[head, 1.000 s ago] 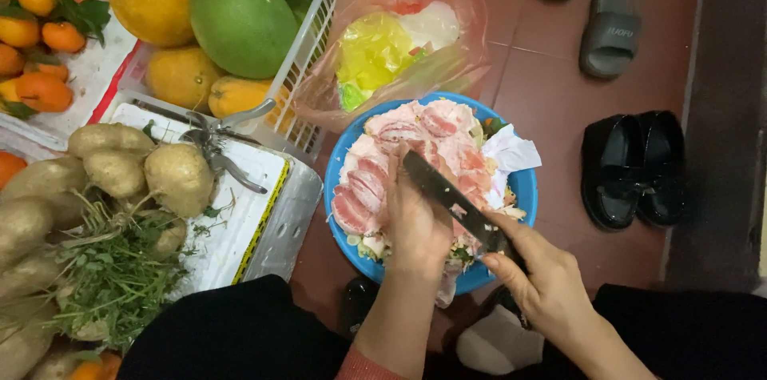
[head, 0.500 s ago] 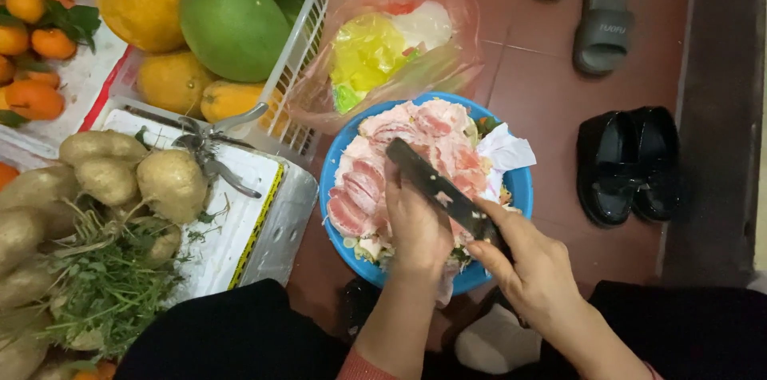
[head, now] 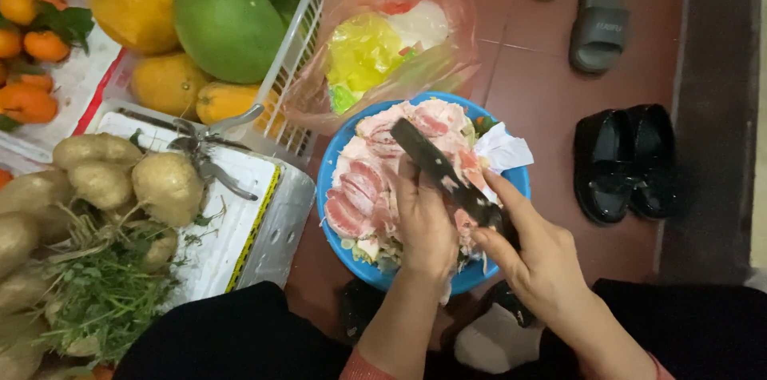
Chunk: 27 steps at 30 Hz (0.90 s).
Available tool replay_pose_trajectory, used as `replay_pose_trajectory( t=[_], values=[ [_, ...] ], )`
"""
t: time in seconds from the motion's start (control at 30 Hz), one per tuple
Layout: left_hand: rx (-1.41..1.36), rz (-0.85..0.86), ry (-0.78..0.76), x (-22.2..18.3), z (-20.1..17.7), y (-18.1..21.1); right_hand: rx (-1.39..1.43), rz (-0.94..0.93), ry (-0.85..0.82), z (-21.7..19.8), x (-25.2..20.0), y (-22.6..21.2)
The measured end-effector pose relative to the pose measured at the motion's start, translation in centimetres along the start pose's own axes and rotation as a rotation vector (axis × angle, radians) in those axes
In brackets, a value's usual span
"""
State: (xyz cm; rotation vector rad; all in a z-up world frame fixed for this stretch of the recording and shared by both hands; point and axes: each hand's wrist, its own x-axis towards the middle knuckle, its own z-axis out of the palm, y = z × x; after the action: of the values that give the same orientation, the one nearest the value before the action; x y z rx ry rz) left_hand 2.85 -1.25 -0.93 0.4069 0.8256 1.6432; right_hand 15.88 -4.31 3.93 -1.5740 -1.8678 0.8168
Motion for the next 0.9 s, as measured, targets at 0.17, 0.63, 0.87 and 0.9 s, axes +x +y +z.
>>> replay_pose_trajectory(
  t=[0.17,0.63,0.87,0.9],
  values=[
    [-0.092,-0.033,0.002,0.1,0.1,-0.4,0.018,0.060,-0.038,-0.3,0.4,0.1],
    [0.101,0.045,-0.144,-0.9,1.1,0.5,0.102,-0.022,0.000,-1.2,1.0,-0.7],
    [0.205,0.139,-0.246,-0.6,0.9,0.2,0.213,0.006,-0.001,-1.7,1.4,-0.8],
    [0.159,0.121,-0.243,-0.6,1.0,0.3,0.238,0.025,-0.004,-1.6,1.4,-0.7]
  ],
)
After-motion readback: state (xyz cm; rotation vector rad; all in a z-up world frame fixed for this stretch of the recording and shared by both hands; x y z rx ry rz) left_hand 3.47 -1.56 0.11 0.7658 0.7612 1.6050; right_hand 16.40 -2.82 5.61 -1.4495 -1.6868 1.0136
